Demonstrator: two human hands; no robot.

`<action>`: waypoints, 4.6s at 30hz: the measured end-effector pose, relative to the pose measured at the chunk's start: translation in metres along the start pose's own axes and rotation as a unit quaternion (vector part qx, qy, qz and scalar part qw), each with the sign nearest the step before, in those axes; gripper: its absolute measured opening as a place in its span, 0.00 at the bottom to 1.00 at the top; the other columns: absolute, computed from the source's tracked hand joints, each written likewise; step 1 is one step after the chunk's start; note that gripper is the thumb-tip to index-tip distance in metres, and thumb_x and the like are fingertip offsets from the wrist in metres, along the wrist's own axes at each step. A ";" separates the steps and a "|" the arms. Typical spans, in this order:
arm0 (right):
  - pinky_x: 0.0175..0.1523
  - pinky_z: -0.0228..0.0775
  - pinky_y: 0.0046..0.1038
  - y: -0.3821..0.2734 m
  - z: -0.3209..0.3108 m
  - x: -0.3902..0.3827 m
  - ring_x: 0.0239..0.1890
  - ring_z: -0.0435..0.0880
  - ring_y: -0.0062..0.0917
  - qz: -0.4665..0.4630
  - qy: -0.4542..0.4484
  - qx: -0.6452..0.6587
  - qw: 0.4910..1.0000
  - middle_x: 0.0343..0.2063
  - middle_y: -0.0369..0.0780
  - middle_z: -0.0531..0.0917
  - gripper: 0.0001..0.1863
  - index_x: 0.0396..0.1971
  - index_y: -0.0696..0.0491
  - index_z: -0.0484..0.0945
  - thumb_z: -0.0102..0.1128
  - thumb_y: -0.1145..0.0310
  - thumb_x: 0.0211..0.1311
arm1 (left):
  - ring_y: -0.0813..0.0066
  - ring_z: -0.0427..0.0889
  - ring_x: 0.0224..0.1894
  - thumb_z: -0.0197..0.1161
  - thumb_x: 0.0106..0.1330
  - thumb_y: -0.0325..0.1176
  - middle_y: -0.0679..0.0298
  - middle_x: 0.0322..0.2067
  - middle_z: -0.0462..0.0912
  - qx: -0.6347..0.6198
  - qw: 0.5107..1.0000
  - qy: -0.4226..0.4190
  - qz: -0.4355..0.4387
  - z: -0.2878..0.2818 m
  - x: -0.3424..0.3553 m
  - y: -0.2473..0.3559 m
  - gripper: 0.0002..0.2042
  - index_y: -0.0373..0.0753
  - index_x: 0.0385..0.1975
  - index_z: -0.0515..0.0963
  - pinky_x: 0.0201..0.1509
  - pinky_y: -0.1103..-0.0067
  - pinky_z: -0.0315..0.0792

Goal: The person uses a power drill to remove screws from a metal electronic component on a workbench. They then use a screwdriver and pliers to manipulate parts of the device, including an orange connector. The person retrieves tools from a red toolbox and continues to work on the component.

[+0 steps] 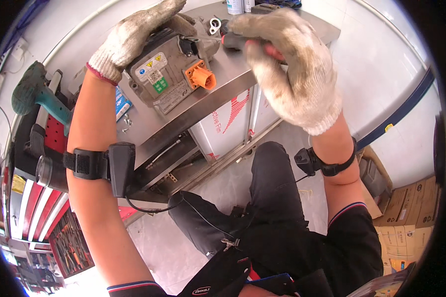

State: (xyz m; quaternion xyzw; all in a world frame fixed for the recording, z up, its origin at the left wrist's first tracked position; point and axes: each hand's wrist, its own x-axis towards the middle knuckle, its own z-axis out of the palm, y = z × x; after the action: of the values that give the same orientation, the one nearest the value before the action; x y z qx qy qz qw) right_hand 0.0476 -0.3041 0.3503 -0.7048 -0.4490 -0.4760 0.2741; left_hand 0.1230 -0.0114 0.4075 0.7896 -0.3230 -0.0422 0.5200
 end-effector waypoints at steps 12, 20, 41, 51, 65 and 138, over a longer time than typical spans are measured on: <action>0.49 0.81 0.30 -0.007 0.000 0.005 0.42 0.89 0.31 0.040 -0.005 0.020 0.999 0.38 0.42 0.89 0.16 0.52 0.56 0.85 0.69 0.69 0.65 | 0.67 0.88 0.43 0.54 0.81 0.48 0.56 0.38 0.90 -0.039 0.995 0.075 -0.052 0.018 -0.007 0.016 0.23 0.29 0.48 0.83 0.54 0.73 0.81; 0.51 0.81 0.29 -0.008 -0.001 0.001 0.42 0.90 0.30 0.072 0.001 0.063 0.995 0.39 0.42 0.89 0.15 0.52 0.57 0.84 0.64 0.70 0.68 | 0.68 0.82 0.57 0.53 0.82 0.48 0.55 0.53 0.87 0.070 0.997 -0.024 0.023 -0.009 0.002 -0.007 0.25 0.29 0.54 0.84 0.68 0.72 0.73; 0.55 0.81 0.29 -0.001 -0.005 -0.004 0.49 0.88 0.26 0.167 -0.040 0.123 0.977 0.45 0.44 0.88 0.16 0.54 0.60 0.82 0.62 0.76 0.67 | 0.75 0.84 0.51 0.70 0.66 0.33 0.61 0.49 0.88 0.179 0.981 -0.055 0.058 -0.001 0.002 -0.007 0.18 0.34 0.55 0.85 0.59 0.76 0.78; 0.53 0.79 0.34 0.008 0.001 -0.015 0.42 0.87 0.36 0.125 -0.051 0.017 0.991 0.43 0.46 0.87 0.18 0.50 0.57 0.84 0.64 0.80 0.57 | 0.72 0.84 0.52 0.65 0.67 0.32 0.60 0.49 0.88 0.158 0.985 -0.045 0.054 -0.002 0.000 -0.007 0.18 0.33 0.54 0.85 0.60 0.75 0.77; 0.50 0.79 0.33 0.008 -0.002 -0.023 0.44 0.85 0.38 0.040 -0.013 0.001 0.999 0.44 0.44 0.84 0.19 0.45 0.52 0.88 0.60 0.83 0.53 | 0.73 0.84 0.51 0.66 0.71 0.31 0.61 0.48 0.88 0.160 0.985 -0.042 0.037 0.007 -0.001 0.000 0.14 0.32 0.51 0.85 0.60 0.73 0.78; 0.41 0.81 0.40 -0.026 0.016 -0.028 0.36 0.89 0.45 0.181 -0.213 -0.075 0.957 0.33 0.47 0.89 0.18 0.50 0.54 0.83 0.69 0.60 0.67 | 0.60 0.88 0.36 0.58 0.67 0.32 0.58 0.36 0.85 0.713 0.676 0.043 0.183 0.071 -0.020 0.062 0.08 0.42 0.41 0.83 0.36 0.71 0.85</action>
State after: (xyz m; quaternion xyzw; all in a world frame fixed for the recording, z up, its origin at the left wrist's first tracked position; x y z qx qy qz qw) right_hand 0.0272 -0.2904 0.3170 -0.8778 -0.3248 -0.2898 0.1999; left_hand 0.0495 -0.0727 0.4226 0.8469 -0.3702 0.3312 -0.1898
